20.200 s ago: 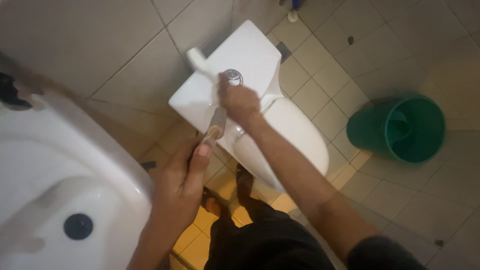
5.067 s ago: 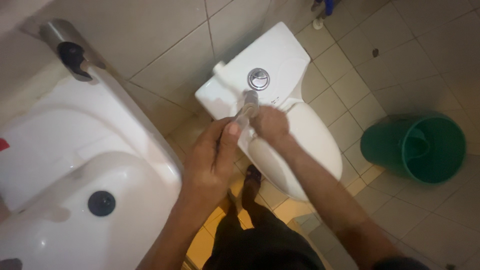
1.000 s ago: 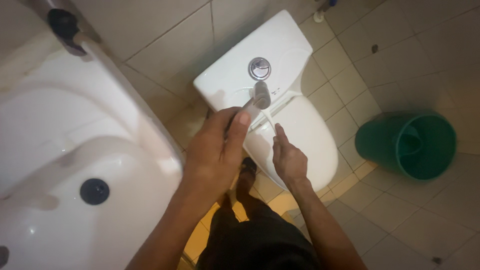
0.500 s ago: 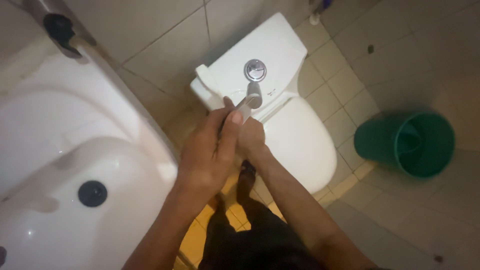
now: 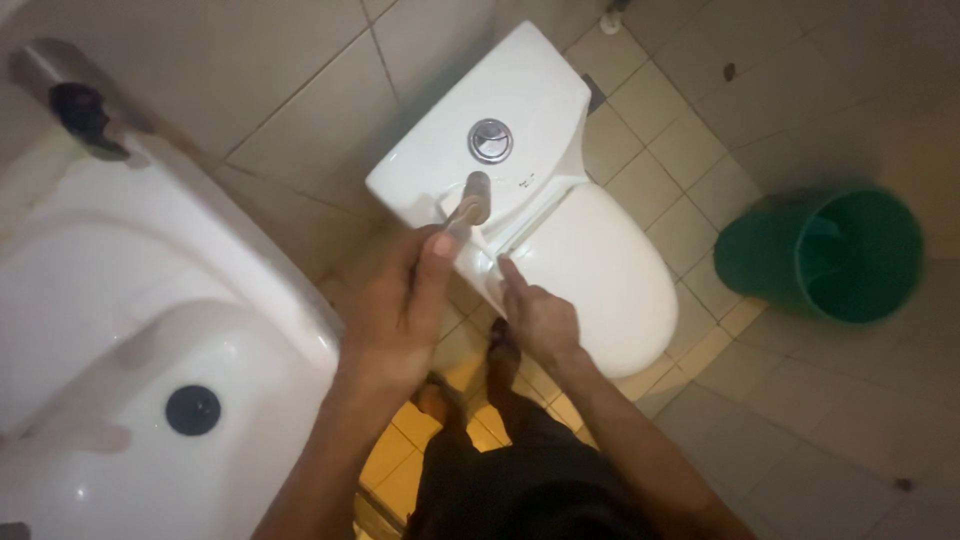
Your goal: The person scrubs the exterior of a white toilet bowl and tank using a handheld brush while simultaneously rinsing the surfaces with a handheld bidet sprayer. The person moves around the toilet to clean different sides and the top of the tank.
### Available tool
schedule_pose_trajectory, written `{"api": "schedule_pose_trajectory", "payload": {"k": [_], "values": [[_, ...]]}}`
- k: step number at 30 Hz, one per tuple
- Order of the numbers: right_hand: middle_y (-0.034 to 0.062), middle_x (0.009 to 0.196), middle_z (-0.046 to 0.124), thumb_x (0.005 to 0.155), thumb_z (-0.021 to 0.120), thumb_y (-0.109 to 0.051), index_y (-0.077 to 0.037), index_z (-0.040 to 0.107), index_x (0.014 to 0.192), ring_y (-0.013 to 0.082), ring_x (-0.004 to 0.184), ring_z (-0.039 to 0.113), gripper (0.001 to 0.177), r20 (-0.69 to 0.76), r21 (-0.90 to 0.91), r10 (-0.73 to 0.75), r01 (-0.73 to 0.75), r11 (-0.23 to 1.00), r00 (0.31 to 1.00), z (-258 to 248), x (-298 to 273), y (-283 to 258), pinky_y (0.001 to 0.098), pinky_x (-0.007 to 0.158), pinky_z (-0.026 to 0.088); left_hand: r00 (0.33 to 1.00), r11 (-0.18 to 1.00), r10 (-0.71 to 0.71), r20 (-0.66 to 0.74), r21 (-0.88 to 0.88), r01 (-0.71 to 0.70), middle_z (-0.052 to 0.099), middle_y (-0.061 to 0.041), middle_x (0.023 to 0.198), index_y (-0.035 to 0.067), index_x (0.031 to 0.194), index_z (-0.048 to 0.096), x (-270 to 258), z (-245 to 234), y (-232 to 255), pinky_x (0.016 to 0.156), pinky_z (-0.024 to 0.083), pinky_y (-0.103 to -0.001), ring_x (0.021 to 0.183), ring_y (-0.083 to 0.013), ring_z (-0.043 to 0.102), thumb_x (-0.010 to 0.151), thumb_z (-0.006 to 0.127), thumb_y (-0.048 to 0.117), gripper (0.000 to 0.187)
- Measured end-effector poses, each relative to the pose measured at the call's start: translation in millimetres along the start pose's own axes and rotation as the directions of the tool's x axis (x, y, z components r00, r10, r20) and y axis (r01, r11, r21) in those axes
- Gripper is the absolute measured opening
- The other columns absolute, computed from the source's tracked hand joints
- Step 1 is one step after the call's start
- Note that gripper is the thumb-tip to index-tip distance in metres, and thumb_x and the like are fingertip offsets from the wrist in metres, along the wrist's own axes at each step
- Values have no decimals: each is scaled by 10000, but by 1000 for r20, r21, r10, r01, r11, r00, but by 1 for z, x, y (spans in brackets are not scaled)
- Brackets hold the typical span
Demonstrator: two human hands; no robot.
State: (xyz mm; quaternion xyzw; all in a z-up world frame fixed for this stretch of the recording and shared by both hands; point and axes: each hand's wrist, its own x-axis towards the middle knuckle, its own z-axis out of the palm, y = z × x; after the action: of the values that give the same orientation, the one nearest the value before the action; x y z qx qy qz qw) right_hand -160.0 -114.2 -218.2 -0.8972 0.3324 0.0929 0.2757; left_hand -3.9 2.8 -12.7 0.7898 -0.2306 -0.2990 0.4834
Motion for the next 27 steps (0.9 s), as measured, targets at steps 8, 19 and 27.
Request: {"api": "schedule_pose_trajectory", "payload": {"k": [8,19,27], "values": [[138,692,694,1051,522,-305,-202,516,1500,345,570,654,460,-304,-58,-53,37,998,951,-4,0,40,496,550,534,985,985,-172,23,22,172,694,-103,823,54,1277,669,0,-1,3,766,525,-336,812,-188,673,1001,446,552,611],[155,726,716,979,564,-337,-195,461,1516,379,634,677,565,-48,145,-40,46,988,998,29,29,-28,530,610,522,994,994,-103,21,-45,104,753,-124,956,41,1275,647,2,0,0,808,562,-363,896,-233,735,1000,440,559,622],[161,1018,747,982,448,-454,-218,445,1554,357,851,721,618,-46,131,-149,154,979,988,27,90,-29,486,759,558,981,982,-181,77,65,176,694,-175,1154,66,1370,593,5,0,-3,874,560,-415,1026,-318,702,1024,408,515,596]]}}
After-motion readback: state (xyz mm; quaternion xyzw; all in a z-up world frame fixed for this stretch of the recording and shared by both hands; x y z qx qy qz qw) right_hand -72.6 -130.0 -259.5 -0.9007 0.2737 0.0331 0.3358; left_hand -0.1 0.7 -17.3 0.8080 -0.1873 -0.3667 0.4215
